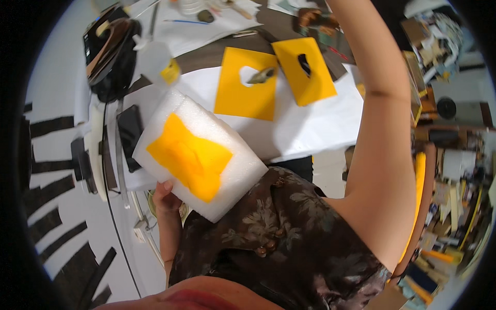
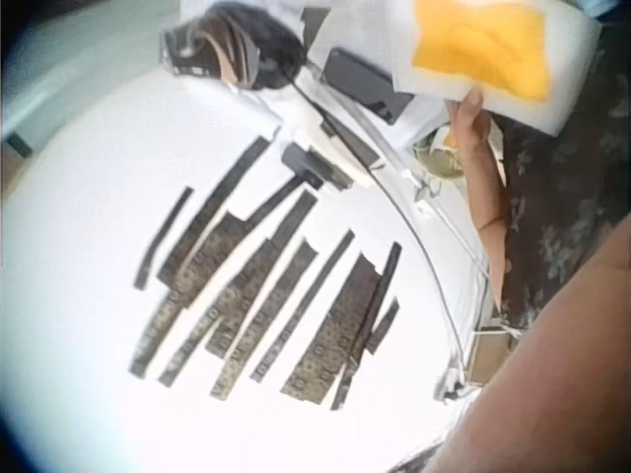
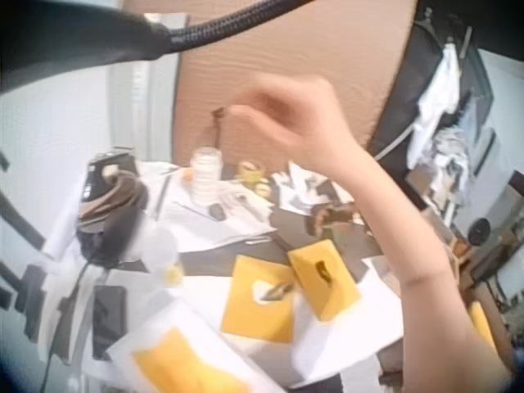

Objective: The person irons a yellow fabric piece on a white foam pad, then uses scissors to trim the fabric around a template. They continue cutting additional yellow fabric pieces and apply glue to the foam pad with a brush.

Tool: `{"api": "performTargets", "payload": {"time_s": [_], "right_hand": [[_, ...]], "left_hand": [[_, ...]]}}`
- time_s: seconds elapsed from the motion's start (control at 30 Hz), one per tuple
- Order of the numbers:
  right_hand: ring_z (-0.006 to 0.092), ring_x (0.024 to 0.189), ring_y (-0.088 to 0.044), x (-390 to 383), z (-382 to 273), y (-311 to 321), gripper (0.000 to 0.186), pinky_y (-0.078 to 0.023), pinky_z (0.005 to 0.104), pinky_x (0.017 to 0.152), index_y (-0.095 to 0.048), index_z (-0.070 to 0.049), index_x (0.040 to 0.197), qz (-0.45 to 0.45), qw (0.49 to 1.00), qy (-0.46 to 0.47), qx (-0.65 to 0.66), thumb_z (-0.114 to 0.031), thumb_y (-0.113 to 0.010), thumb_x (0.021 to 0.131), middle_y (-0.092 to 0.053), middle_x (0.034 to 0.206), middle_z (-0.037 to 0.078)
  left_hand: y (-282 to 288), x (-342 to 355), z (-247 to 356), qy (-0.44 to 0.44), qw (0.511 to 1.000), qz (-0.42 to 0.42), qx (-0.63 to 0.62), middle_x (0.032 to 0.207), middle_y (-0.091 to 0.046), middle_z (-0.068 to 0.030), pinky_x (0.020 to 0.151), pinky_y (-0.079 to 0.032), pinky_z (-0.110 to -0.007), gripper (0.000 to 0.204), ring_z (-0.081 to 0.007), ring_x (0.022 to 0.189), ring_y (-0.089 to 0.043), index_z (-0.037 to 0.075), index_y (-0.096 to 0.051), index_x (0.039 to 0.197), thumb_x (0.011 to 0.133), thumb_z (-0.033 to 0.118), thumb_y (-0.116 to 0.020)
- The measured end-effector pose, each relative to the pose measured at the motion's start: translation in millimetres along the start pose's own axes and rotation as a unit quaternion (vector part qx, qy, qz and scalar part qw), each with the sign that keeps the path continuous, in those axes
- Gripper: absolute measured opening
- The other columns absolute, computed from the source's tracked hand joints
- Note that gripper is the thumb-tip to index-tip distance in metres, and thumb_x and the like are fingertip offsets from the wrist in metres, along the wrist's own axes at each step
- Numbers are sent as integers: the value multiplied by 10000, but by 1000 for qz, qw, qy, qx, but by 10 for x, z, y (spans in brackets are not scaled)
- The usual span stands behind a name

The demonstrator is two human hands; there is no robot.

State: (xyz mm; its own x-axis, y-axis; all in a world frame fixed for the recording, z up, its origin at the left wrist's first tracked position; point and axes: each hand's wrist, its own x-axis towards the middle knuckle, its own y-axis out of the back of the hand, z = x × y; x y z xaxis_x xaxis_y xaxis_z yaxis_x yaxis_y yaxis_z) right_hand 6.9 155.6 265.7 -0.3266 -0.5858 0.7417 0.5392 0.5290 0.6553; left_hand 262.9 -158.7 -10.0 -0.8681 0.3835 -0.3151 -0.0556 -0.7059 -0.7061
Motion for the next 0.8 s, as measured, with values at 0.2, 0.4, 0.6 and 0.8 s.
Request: {"api": "performTargets", "payload": {"time_s": [0.2, 0.4, 0.6, 0.8], "right_hand": [[84, 795, -672, -2616, 196, 651, 163, -518, 238, 636, -694, -73, 1078, -124, 878, -460, -54, -181, -635, 971, -707, 843, 15], [260, 798, -713, -3575, -516, 298, 395, -556, 344, 717, -633, -2, 1095, -172, 844, -471, -192, -307, -734, 863, -714, 875, 159], [144, 793, -623, -3973, -416, 166, 329, -502, 284, 719, -604, -29, 1146, 21, 731, -667, 140, -227, -716, 908, -652, 908, 62], [215, 856, -664, -3935, 170, 680, 164, -518, 347, 735, -670, -40, 1043, 114, 802, -569, -142, -163, -652, 937, -695, 934, 87]], "left_hand": [[7, 204, -142, -59, 997, -38, -38, 1354, -545, -167, 1050, -424, -454, 629, -317, 1242, -530, -12, -429, 1400, 877, 296, -591], [-546, 460, -98, -104, 992, 47, -56, 1373, -547, -97, 1099, -354, -446, 545, -267, 1293, -487, 50, -455, 1407, 952, 343, -523], [-930, 477, -142, -145, 987, 62, -18, 1426, -507, -62, 1124, -322, -437, 557, -237, 1345, -434, 82, -455, 1423, 961, 388, -514], [-1084, 544, -140, -131, 989, 35, -53, 1444, -491, -59, 1113, -332, -425, 564, -227, 1345, -436, 100, -440, 1437, 958, 392, -499]]}}
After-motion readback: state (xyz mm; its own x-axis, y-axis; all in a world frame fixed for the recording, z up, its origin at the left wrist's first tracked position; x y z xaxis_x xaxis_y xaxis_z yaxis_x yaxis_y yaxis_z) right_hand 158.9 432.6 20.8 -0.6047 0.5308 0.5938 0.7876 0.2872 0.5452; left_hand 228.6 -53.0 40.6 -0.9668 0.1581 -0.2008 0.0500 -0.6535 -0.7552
